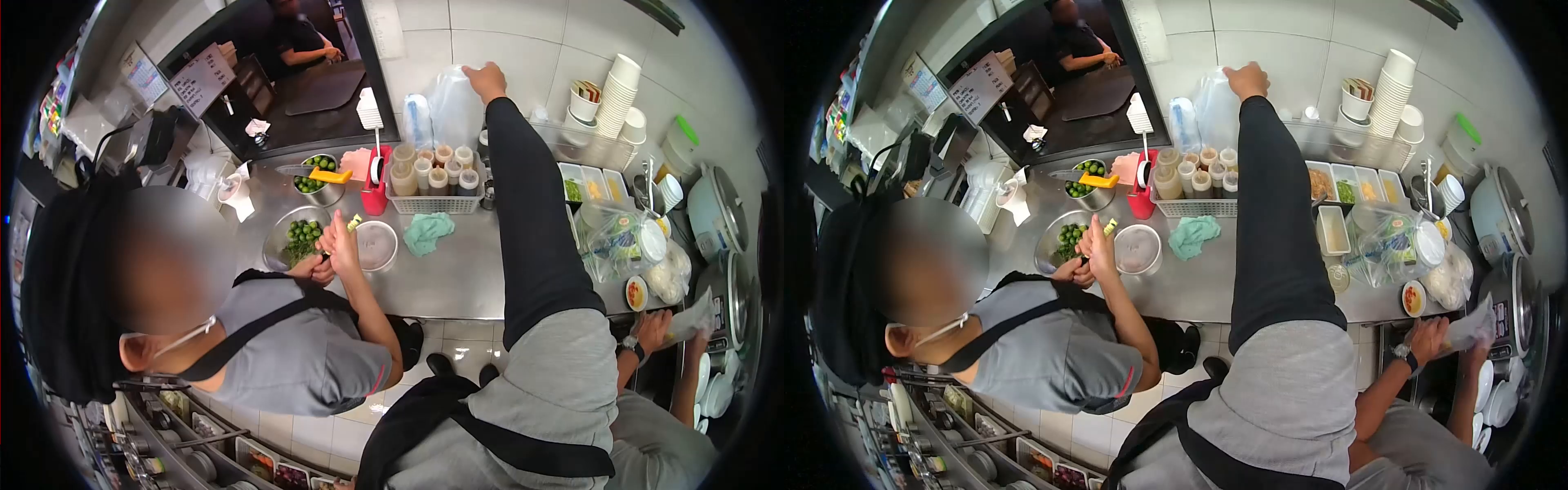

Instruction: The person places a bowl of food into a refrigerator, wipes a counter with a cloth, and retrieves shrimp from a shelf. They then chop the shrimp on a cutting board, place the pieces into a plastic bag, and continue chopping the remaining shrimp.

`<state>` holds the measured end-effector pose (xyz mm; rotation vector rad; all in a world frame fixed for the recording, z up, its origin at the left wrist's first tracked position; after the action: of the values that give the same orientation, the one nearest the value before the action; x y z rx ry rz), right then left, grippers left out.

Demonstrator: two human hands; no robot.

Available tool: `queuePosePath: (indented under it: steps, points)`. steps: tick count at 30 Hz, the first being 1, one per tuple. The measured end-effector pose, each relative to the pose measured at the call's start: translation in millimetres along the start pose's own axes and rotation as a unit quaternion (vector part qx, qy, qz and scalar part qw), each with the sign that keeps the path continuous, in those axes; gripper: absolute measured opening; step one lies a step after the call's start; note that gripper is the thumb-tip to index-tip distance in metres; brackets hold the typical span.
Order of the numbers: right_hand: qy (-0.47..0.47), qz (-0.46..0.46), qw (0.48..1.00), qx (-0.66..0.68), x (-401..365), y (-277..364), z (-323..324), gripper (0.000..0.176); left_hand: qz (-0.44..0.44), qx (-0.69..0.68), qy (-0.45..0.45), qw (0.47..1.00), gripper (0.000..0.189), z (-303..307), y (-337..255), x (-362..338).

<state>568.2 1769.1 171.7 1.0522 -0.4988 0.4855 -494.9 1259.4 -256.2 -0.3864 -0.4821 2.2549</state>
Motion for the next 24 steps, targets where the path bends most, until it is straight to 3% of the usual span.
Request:
queuePosePath:
  steps: [1, 3, 5, 7, 8, 10, 11, 13, 14, 15, 17, 18, 19, 21, 22, 24]
  points:
    - [0.08, 0.018, 0.995, -0.05, -0.8, 6.7, -12.6, 0.038, -0.002, 0.001, 0.005, 1.0, 0.081, 0.3, -5.8, 1.3]
    - [0.067, 0.099, 0.992, -0.038, 9.9, 52.4, 2.8, 0.038, -0.008, 0.003, 0.011, 1.0, 0.081, -1.7, -19.9, 5.0]
    - [-0.001, 0.095, 0.99, 0.104, 37.8, 98.2, 33.5, 0.042, -0.016, 0.005, 0.019, 1.0, 0.081, -4.1, -31.5, 9.5]
    - [-0.137, 0.123, 0.95, 0.251, 50.5, 128.5, 71.9, 0.038, -0.023, 0.006, 0.025, 0.999, 0.081, -4.6, -38.5, 14.4]
    - [-0.136, 0.123, 0.951, 0.249, 55.8, 120.3, 66.6, 0.038, -0.026, 0.005, 0.027, 0.999, 0.081, -5.6, -41.3, 16.4]
    - [0.075, 0.244, 0.967, 0.009, 53.6, 110.7, 16.1, 0.039, -0.033, 0.001, 0.031, 0.999, 0.082, -8.9, -47.3, 20.0]
    - [0.073, 0.244, 0.967, 0.009, 49.9, 101.4, 11.1, 0.039, -0.037, -0.001, 0.032, 0.999, 0.082, -9.5, -49.2, 21.8]
    - [0.238, 0.274, 0.922, -0.136, 18.3, 75.5, -18.2, 0.041, -0.044, -0.004, 0.035, 0.998, 0.082, -13.1, -55.5, 25.0]
    - [0.115, 0.292, 0.949, -0.029, 27.0, 65.0, -24.6, 0.043, -0.05, -0.005, 0.038, 0.998, 0.082, -13.3, -58.0, 25.8]
    - [0.116, 0.29, 0.949, -0.031, 20.5, 71.7, -10.0, 0.043, -0.055, -0.007, 0.04, 0.998, 0.082, -13.8, -59.0, 27.8]
    - [-0.133, 0.326, 0.934, 0.063, -1.7, 115.6, 89.4, 0.043, -0.06, -0.006, 0.042, 0.997, 0.082, -14.3, -60.4, 31.0]
    - [-0.094, 0.417, 0.904, 0.006, -17.8, 129.9, 97.2, 0.04, -0.06, -0.003, 0.039, 0.997, 0.081, -13.3, -63.0, 31.8]
    - [-0.092, 0.417, 0.904, 0.003, -14.2, 121.9, 88.0, 0.04, -0.061, 0.0, 0.036, 0.997, 0.081, -12.2, -66.0, 32.4]
    - [0.173, 0.315, 0.927, -0.104, -8.0, 79.5, 23.8, 0.035, -0.063, 0.007, 0.032, 0.997, 0.079, -6.2, -66.9, 29.7]
    - [0.157, 0.309, 0.932, -0.106, -7.7, 75.3, 21.2, 0.024, -0.068, -0.006, 0.047, 0.997, 0.079, -6.8, -67.5, 31.5]
    - [0.168, 0.296, 0.936, -0.09, -0.4, 68.5, 3.6, 0.022, -0.068, -0.021, 0.059, 0.996, 0.079, -9.8, -68.5, 28.7]
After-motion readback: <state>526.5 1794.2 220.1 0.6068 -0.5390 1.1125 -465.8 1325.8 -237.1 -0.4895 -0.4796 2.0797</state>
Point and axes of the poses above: each hand's wrist, its own x-axis towards the middle knuckle, its own z-axis out of the back of the hand, y = z × x, the point moved 8 cm from there along x, towards the middle knuckle, and after that the axes turned 13 degrees about -y, right-handed, at the moved point
